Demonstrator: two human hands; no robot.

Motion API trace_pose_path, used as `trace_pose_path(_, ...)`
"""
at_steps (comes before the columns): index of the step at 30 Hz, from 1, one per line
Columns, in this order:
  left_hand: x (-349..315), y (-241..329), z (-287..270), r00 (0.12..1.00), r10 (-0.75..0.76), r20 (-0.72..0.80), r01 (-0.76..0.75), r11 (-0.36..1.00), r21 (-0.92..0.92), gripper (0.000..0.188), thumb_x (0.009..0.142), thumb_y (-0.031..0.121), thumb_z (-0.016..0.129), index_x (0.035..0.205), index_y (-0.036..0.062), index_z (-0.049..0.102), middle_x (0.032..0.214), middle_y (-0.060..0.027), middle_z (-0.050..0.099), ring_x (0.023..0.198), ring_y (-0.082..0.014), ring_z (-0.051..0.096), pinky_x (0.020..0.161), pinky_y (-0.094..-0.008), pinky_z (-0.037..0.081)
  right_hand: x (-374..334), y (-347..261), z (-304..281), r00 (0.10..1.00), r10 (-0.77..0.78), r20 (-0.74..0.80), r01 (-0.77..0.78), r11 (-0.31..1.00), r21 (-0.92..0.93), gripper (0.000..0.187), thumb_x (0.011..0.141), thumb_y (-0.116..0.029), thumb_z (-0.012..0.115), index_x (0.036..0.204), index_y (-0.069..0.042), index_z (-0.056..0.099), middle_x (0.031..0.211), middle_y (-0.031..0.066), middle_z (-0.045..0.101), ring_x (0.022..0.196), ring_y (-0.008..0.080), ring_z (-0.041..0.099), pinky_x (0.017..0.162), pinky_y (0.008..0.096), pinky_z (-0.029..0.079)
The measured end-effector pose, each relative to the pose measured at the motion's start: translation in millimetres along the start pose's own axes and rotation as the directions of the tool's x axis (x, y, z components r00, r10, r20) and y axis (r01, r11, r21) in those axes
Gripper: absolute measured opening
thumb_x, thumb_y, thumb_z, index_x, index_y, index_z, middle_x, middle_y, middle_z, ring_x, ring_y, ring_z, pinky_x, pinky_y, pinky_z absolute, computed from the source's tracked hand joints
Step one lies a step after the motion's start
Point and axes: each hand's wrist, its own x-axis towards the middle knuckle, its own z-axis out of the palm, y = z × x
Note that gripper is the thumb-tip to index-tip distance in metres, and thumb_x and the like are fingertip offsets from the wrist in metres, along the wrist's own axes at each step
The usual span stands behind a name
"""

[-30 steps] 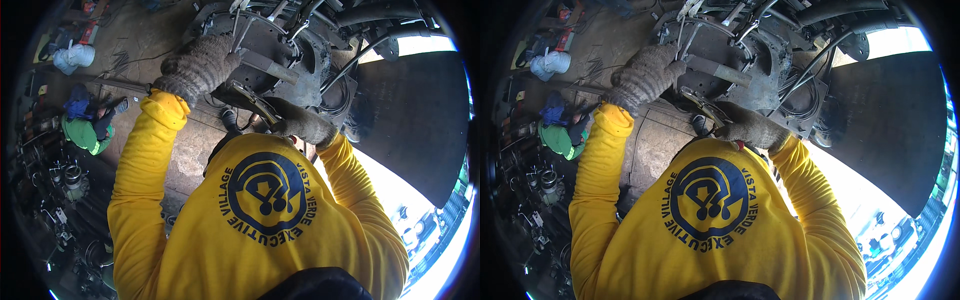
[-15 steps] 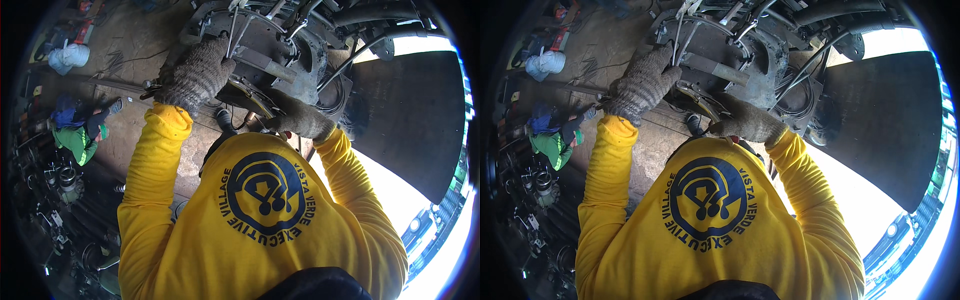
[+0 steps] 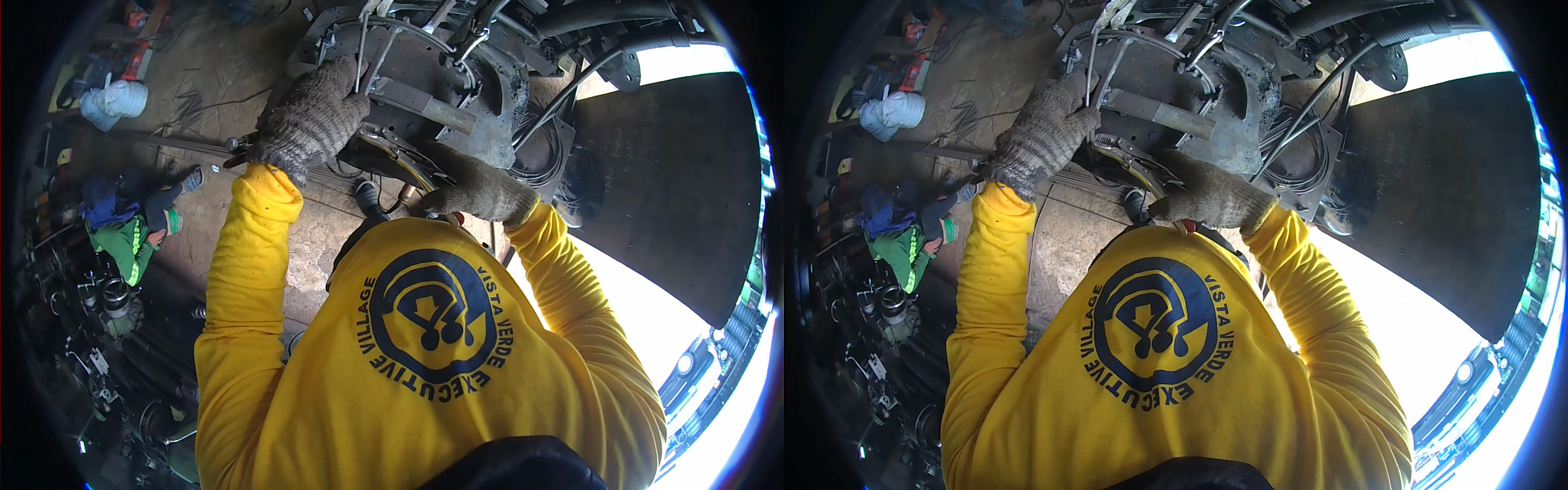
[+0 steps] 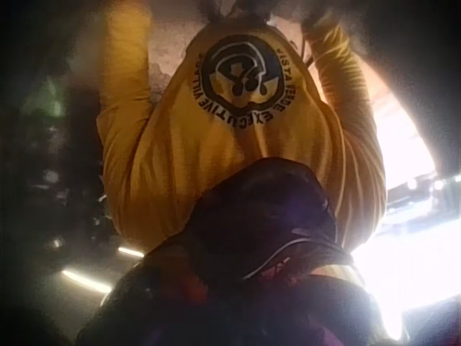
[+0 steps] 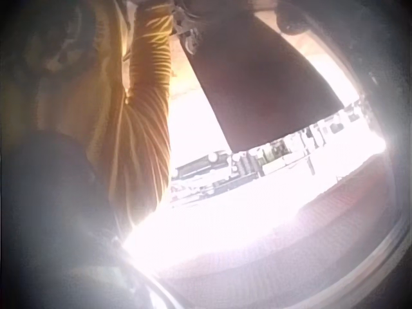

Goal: The person uses a hammer and pliers to adjust and secure a metal frame component in a workshop. They repeatedly tap and reposition the frame while another person works nearby.

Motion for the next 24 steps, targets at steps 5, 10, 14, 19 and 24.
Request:
trace_pose_path(5, 6.6, -16.2, 6.1, 0.995, 0.098, -0.021, -0.099, 0.993, -0.064, 0.053, 0.094, 0.019, 0.073, 0.143, 0.0036, 0.059, 0.135, -0.0192, 0.067, 0.121, -0.0325, 0.066, 0.107, -0.0392, 0.050, -1.4, -8.0, -3.4, 0.999, 0.030, 0.015, -0.030, 0.999, 0.012, 0.100, 0.081, -0.041, 0.082, 0.158, 0.003, 0.036, 0.150, 0.0238, 0.053, 0.140, 0.0321, 0.051, 0.118, 0.0409, 0.039)
trace_pose_path(10, 9.5, -18.8, 9.2, 0.997, 0.075, -0.004, -0.075, 0.988, -0.132, 0.052, 0.093, 0.016, 0.074, 0.142, 0.0050, 0.059, 0.135, -0.0185, 0.068, 0.122, -0.0295, 0.066, 0.105, -0.0377, 0.051, 0.3, -20.1, -7.0, 0.999, 0.053, 0.003, -0.053, 0.999, 0.001, 0.103, 0.077, -0.043, 0.083, 0.157, 0.004, 0.038, 0.147, 0.0271, 0.057, 0.135, 0.0348, 0.057, 0.114, 0.0410, 0.045)
trace_pose_path(14, 7.1, -5.0, 1.2, 0.999, 0.031, 0.019, -0.031, 0.999, -0.037, 0.052, 0.093, 0.016, 0.074, 0.142, 0.0050, 0.059, 0.134, -0.0180, 0.068, 0.121, -0.0301, 0.066, 0.105, -0.0384, 0.051, -4.0, -39.9, -11.3, 0.993, 0.109, 0.033, -0.109, 0.994, -0.011, 0.098, 0.078, -0.038, 0.084, 0.156, 0.003, 0.040, 0.138, 0.0240, 0.063, 0.126, 0.0308, 0.063, 0.106, 0.0389, 0.050)
trace_pose_path(19, 6.5, -10.9, 3.5, 0.998, 0.062, -0.015, -0.063, 0.998, -0.009, 0.052, 0.093, 0.017, 0.073, 0.142, 0.0046, 0.059, 0.132, -0.0181, 0.069, 0.122, -0.0311, 0.066, 0.105, -0.0396, 0.050, -5.4, -47.1, -12.3, 0.990, 0.118, 0.074, -0.118, 0.993, -0.011, 0.096, 0.081, -0.032, 0.087, 0.156, 0.003, 0.039, 0.131, 0.0202, 0.064, 0.115, 0.0264, 0.066, 0.099, 0.0381, 0.054)
trace_pose_path(24, 6.1, -8.2, 3.0, 0.997, 0.069, -0.024, -0.069, 0.998, -0.002, 0.051, 0.094, 0.018, 0.073, 0.141, 0.0040, 0.059, 0.131, -0.0189, 0.070, 0.120, -0.0305, 0.067, 0.103, -0.0391, 0.051, -2.7, -41.3, -5.5, 0.997, 0.069, 0.028, -0.069, 0.997, -0.029, 0.101, 0.075, -0.042, 0.087, 0.153, 0.004, 0.042, 0.135, 0.0248, 0.064, 0.123, 0.0319, 0.064, 0.106, 0.0399, 0.051)
